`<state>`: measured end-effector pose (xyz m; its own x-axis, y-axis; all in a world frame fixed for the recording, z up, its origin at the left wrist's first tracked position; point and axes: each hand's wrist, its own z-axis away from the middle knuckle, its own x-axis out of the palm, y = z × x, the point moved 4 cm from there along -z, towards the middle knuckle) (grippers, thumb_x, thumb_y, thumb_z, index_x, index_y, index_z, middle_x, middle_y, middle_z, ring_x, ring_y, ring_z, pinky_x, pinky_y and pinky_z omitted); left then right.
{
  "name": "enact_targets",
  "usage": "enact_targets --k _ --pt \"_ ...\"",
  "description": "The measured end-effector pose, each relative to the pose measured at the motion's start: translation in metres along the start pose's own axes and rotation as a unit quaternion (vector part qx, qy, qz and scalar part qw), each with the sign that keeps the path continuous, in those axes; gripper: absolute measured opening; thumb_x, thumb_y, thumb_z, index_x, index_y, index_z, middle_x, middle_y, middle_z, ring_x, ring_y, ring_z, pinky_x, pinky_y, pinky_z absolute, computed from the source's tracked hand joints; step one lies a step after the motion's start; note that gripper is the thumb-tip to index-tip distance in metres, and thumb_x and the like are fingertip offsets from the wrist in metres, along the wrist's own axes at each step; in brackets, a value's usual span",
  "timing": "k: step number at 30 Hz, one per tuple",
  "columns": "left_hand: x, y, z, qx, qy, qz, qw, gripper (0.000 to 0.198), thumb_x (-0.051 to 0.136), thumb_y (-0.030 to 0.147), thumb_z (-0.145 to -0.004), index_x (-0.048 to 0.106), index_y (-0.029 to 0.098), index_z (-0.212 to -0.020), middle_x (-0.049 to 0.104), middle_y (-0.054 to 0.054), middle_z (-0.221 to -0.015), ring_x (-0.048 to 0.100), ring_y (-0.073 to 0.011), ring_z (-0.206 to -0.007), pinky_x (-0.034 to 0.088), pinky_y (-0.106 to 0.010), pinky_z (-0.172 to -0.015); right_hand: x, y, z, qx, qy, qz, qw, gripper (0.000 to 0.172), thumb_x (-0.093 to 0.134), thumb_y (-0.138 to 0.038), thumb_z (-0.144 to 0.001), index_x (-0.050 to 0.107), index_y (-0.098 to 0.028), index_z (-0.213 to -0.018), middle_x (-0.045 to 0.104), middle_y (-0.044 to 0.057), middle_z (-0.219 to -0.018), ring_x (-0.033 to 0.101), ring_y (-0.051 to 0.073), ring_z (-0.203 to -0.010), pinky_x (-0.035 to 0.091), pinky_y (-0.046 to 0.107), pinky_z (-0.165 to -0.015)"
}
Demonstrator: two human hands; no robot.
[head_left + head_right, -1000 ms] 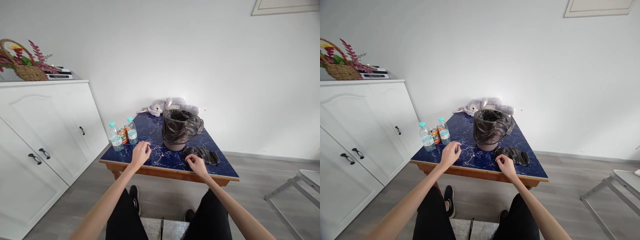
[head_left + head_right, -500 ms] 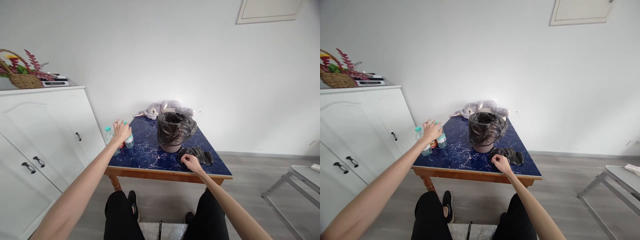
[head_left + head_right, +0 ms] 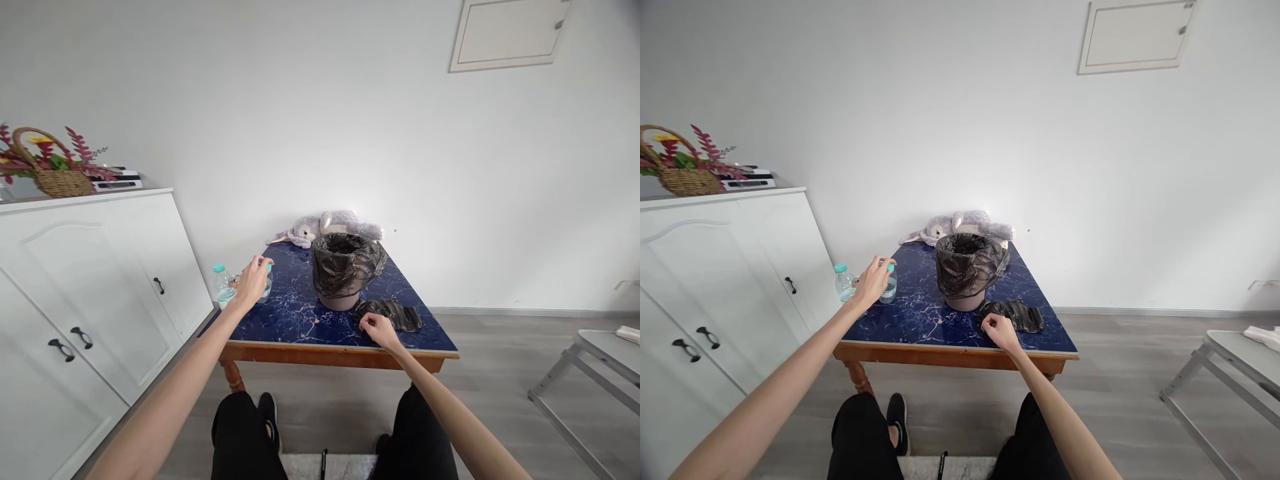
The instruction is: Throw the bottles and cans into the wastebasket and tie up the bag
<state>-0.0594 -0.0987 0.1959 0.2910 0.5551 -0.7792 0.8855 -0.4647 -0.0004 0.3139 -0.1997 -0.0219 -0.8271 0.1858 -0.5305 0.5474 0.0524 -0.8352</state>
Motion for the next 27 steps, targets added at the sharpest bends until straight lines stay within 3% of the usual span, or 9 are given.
enact_targets --k 4,9,14,17,22,27 --pt "-0.014 0.013 0.0 0.019 0.038 0.026 0.999 0.029 0.047 0.019 -0.103 0.061 0.025 -0.128 0.062 -0.012 -0.127 0.07 -0.0281 -0.104 0.057 -0.037 -0.087 0.001 -0.003 0.002 -0.006 0.0 0.001 1.0 0.027 0.071 -0.04 -0.102 0.072 -0.016 -0.114 0.073 0.005 -0.111 0.071 0.017 -0.088 0.062 0.032 -0.076" --pt "-0.056 0.045 -0.015 0.058 0.119 0.071 0.989 0.029 0.049 0.024 -0.107 0.055 0.023 -0.135 0.061 -0.014 -0.13 0.068 -0.0302 -0.114 0.059 -0.041 -0.093 0.001 -0.006 0.003 -0.013 0.001 0.006 1.0 0.027 0.07 -0.04 -0.102 0.072 -0.016 -0.116 0.073 0.006 -0.115 0.071 0.018 -0.092 0.062 0.035 -0.08" --pt "-0.097 0.085 -0.029 0.087 0.209 0.117 0.967 0.029 0.055 0.026 -0.108 0.051 0.027 -0.136 0.06 -0.012 -0.133 0.063 -0.0275 -0.125 0.057 -0.041 -0.103 0.001 -0.005 0.002 -0.015 -0.001 0.007 1.0 0.028 0.071 -0.04 -0.102 0.072 -0.016 -0.116 0.073 0.006 -0.115 0.071 0.019 -0.092 0.062 0.035 -0.08" --pt "-0.114 0.11 -0.036 0.12 0.279 0.172 0.937 0.027 0.059 0.023 -0.107 0.053 0.026 -0.133 0.061 -0.01 -0.129 0.064 -0.0256 -0.122 0.058 -0.042 -0.103 0.001 -0.005 0.002 -0.017 -0.001 0.008 1.0 0.027 0.071 -0.04 -0.102 0.072 -0.016 -0.114 0.074 0.006 -0.113 0.071 0.018 -0.091 0.062 0.034 -0.079" --pt "-0.124 0.144 -0.05 0.162 0.341 0.221 0.899 0.027 0.061 0.02 -0.106 0.054 0.025 -0.132 0.062 -0.01 -0.126 0.065 -0.0236 -0.121 0.06 -0.042 -0.103 0.002 -0.004 0.002 -0.022 0.003 0.013 1.0 0.027 0.07 -0.04 -0.102 0.072 -0.016 -0.115 0.073 0.006 -0.113 0.071 0.018 -0.091 0.062 0.035 -0.079" --pt "-0.111 0.165 -0.072 0.173 0.328 0.251 0.894 0.025 0.059 0.019 -0.107 0.054 0.025 -0.131 0.059 -0.01 -0.128 0.062 -0.0235 -0.125 0.059 -0.041 -0.104 0.003 -0.005 0.0 -0.027 0.012 0.013 0.999 0.027 0.07 -0.04 -0.103 0.072 -0.016 -0.114 0.074 0.005 -0.112 0.071 0.017 -0.089 0.062 0.033 -0.078"
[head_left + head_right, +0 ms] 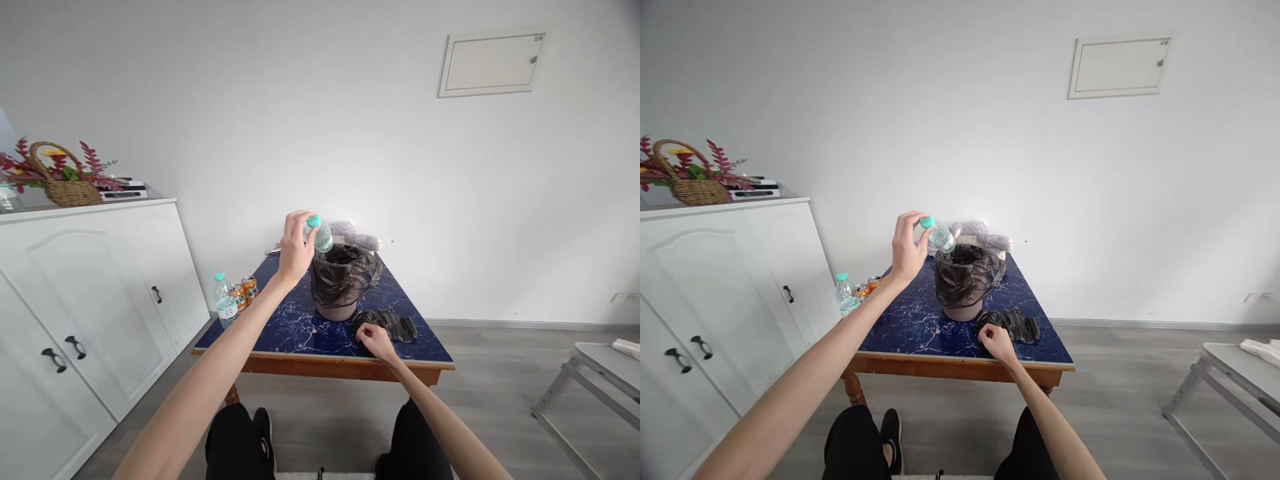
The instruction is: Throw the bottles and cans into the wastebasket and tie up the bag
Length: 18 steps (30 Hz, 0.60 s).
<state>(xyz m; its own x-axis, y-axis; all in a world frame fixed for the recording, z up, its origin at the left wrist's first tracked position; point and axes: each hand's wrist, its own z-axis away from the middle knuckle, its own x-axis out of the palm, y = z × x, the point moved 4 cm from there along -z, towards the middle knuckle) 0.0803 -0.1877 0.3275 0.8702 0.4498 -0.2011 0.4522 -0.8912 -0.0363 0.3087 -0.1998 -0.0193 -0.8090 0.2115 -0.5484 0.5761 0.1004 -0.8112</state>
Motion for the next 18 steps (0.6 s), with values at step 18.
enact_targets --k 18 --pt "0.08 -0.056 0.051 -0.139 -0.254 -0.051 0.956 0.023 0.062 0.011 -0.097 0.066 0.02 -0.117 0.06 -0.013 -0.122 0.07 -0.0268 -0.096 0.06 -0.043 -0.084 0.002 0.001 -0.003 0.002 -0.009 0.007 1.0 0.026 0.07 -0.04 -0.103 0.072 -0.017 -0.114 0.073 0.006 -0.113 0.071 0.018 -0.091 0.062 0.034 -0.079"
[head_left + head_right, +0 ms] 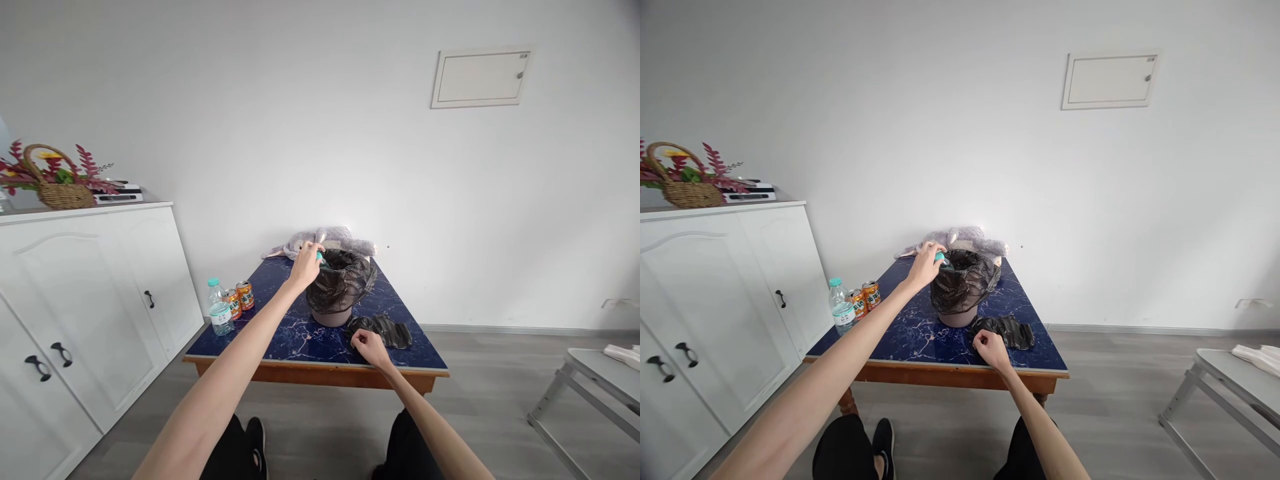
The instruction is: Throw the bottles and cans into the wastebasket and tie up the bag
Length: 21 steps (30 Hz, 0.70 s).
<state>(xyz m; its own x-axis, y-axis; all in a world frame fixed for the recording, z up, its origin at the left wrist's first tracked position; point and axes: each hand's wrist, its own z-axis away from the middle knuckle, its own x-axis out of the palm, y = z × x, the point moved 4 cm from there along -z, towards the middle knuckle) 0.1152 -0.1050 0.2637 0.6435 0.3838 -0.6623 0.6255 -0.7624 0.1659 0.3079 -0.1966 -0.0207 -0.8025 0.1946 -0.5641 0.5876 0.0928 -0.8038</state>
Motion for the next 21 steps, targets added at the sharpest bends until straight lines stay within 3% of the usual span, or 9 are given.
enact_targets --k 4,7,10,14,21 --pt "0.005 0.006 0.013 0.037 -0.059 -0.01 0.998 0.019 0.055 0.026 -0.106 0.07 0.02 -0.115 0.068 -0.013 -0.121 0.067 -0.03 -0.114 0.054 -0.048 -0.102 0.0 0.002 0.0 -0.001 0.002 -0.002 1.0 0.027 0.07 -0.04 -0.103 0.072 -0.016 -0.114 0.074 0.005 -0.113 0.071 0.018 -0.09 0.062 0.034 -0.079" --pt "0.01 0.012 0.026 0.076 -0.115 -0.016 0.99 0.024 0.06 0.038 -0.105 0.073 0.02 -0.114 0.075 -0.012 -0.118 0.063 -0.0323 -0.125 0.048 -0.049 -0.111 0.001 0.003 0.0 -0.004 0.003 -0.006 1.0 0.026 0.07 -0.04 -0.103 0.072 -0.016 -0.113 0.074 0.005 -0.111 0.071 0.018 -0.089 0.062 0.034 -0.078" --pt "0.012 0.015 0.033 0.081 -0.139 -0.028 0.987 0.027 0.064 0.038 -0.103 0.072 0.019 -0.121 0.077 -0.012 -0.123 0.063 -0.0337 -0.124 0.047 -0.049 -0.11 0.001 0.005 -0.001 -0.004 0.003 -0.007 1.0 0.027 0.07 -0.041 -0.103 0.072 -0.016 -0.113 0.074 0.005 -0.111 0.071 0.018 -0.089 0.062 0.034 -0.078" --pt "0.007 0.018 0.034 0.075 -0.147 -0.037 0.986 0.018 0.064 0.031 -0.103 0.073 0.02 -0.114 0.079 -0.01 -0.117 0.069 -0.0311 -0.112 0.049 -0.047 -0.103 0.003 0.007 -0.004 -0.004 0.001 -0.003 1.0 0.027 0.07 -0.041 -0.103 0.072 -0.016 -0.114 0.073 0.005 -0.112 0.071 0.018 -0.09 0.062 0.034 -0.079" --pt "-0.029 0.029 0.05 0.101 -0.158 -0.049 0.981 0.012 0.069 0.033 -0.101 0.074 0.022 -0.105 0.082 -0.007 -0.108 0.073 -0.028 -0.102 0.049 -0.042 -0.096 0.006 0.008 -0.005 -0.011 0.009 -0.002 1.0 0.027 0.07 -0.041 -0.103 0.072 -0.016 -0.113 0.074 0.005 -0.11 0.071 0.018 -0.089 0.062 0.034 -0.078"
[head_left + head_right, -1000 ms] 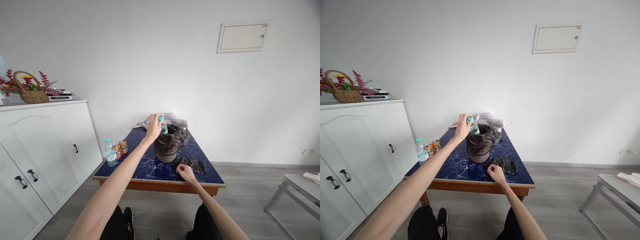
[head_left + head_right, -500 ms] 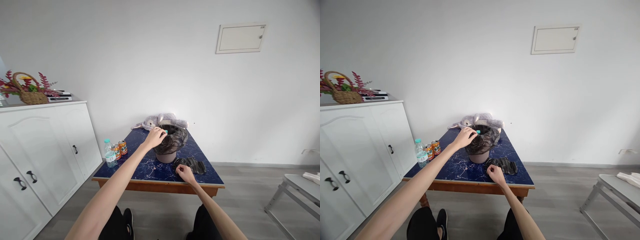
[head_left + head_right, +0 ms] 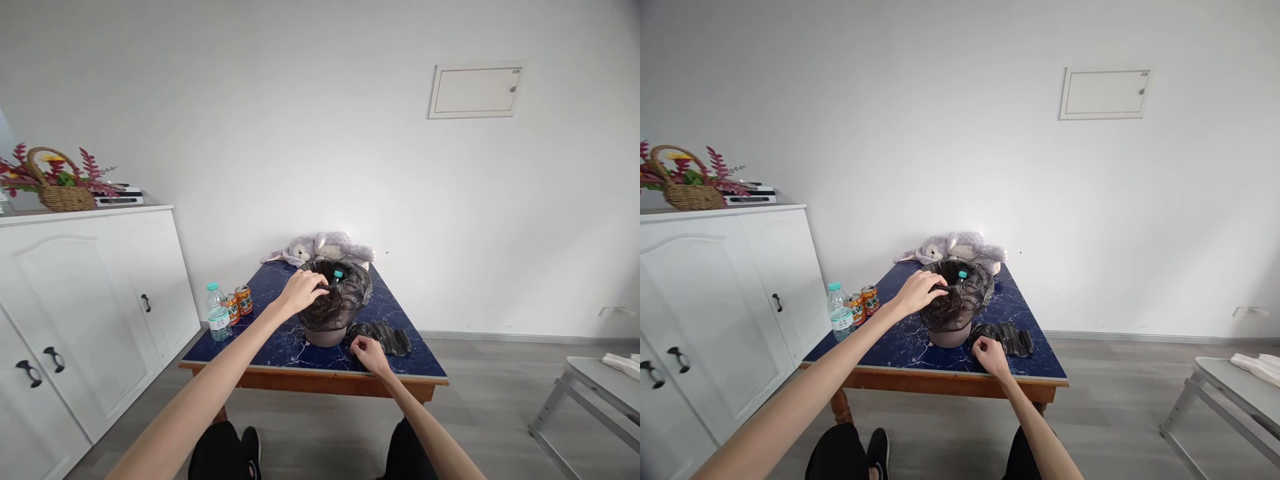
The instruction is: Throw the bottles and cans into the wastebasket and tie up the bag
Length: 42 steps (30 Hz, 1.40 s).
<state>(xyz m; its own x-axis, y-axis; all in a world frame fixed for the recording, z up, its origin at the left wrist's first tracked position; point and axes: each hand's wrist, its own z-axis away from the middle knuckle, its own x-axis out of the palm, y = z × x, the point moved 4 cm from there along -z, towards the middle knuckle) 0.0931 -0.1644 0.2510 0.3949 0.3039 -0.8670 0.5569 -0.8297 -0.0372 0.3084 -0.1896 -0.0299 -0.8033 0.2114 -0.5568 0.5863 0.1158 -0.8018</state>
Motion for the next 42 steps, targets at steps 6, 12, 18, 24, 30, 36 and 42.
enact_targets --k 6,12,18,24,30,36,42 --pt "-0.025 0.016 0.035 0.015 -0.004 0.008 1.0 0.019 0.065 0.039 -0.105 0.074 0.023 -0.109 0.081 -0.005 -0.11 0.074 -0.027 -0.103 0.05 -0.042 -0.097 -0.002 -0.002 0.002 0.0 0.004 0.005 1.0 0.027 0.07 -0.041 -0.103 0.072 -0.016 -0.112 0.074 0.005 -0.11 0.071 0.018 -0.089 0.062 0.034 -0.079" --pt "-0.056 -0.012 0.069 -0.027 0.097 -0.023 0.995 0.032 0.048 0.045 -0.112 0.067 0.024 -0.126 0.073 -0.007 -0.13 0.064 -0.0238 -0.128 0.048 -0.041 -0.113 -0.003 -0.002 0.005 0.002 0.006 0.015 1.0 0.027 0.069 -0.043 -0.103 0.073 -0.016 -0.108 0.075 0.004 -0.106 0.072 0.017 -0.087 0.062 0.034 -0.079" --pt "-0.079 -0.116 0.114 -0.192 0.122 -0.134 0.965 0.036 0.05 0.034 -0.102 0.065 0.015 -0.128 0.063 -0.02 -0.141 0.052 -0.0373 -0.14 0.04 -0.057 -0.12 -0.004 0.0 0.008 0.001 0.006 0.016 1.0 0.027 0.069 -0.042 -0.103 0.073 -0.016 -0.108 0.075 0.004 -0.106 0.071 0.017 -0.088 0.062 0.034 -0.079" --pt "-0.066 -0.188 0.159 -0.311 0.03 -0.168 0.935 0.049 0.052 0.033 -0.097 0.063 0.013 -0.14 0.058 -0.022 -0.152 0.051 -0.0416 -0.143 0.041 -0.057 -0.119 -0.003 0.002 0.008 0.003 0.001 0.019 1.0 0.026 0.069 -0.041 -0.103 0.072 -0.016 -0.112 0.074 0.005 -0.11 0.071 0.018 -0.089 0.062 0.034 -0.08" --pt "-0.058 -0.201 0.185 -0.337 -0.036 -0.165 0.926 0.046 0.042 0.032 -0.101 0.066 0.022 -0.139 0.063 -0.012 -0.149 0.069 -0.0332 -0.121 0.059 -0.043 -0.094 -0.001 0.003 0.006 0.002 0.001 0.023 1.0 0.027 0.069 -0.041 -0.103 0.072 -0.016 -0.113 0.074 0.005 -0.11 0.071 0.018 -0.09 0.062 0.035 -0.08" --pt "-0.077 -0.199 0.186 -0.333 -0.034 -0.17 0.927 0.052 0.047 0.033 -0.095 0.061 0.014 -0.141 0.072 -0.018 -0.136 0.07 -0.0359 -0.122 0.057 -0.046 -0.099 -0.001 0.0 0.007 0.005 0.002 0.026 1.0 0.027 0.069 -0.041 -0.103 0.072 -0.016 -0.113 0.073 0.005 -0.111 0.071 0.018 -0.091 0.062 0.035 -0.08" --pt "-0.106 -0.17 0.175 -0.289 -0.04 -0.165 0.942 0.043 0.051 0.038 -0.091 0.07 0.017 -0.123 0.079 -0.018 -0.12 0.074 -0.0382 -0.112 0.059 -0.046 -0.092 -0.004 -0.006 0.01 0.001 -0.002 0.024 1.0 0.026 0.069 -0.041 -0.103 0.072 -0.016 -0.112 0.074 0.005 -0.109 0.071 0.018 -0.089 0.062 0.035 -0.08"
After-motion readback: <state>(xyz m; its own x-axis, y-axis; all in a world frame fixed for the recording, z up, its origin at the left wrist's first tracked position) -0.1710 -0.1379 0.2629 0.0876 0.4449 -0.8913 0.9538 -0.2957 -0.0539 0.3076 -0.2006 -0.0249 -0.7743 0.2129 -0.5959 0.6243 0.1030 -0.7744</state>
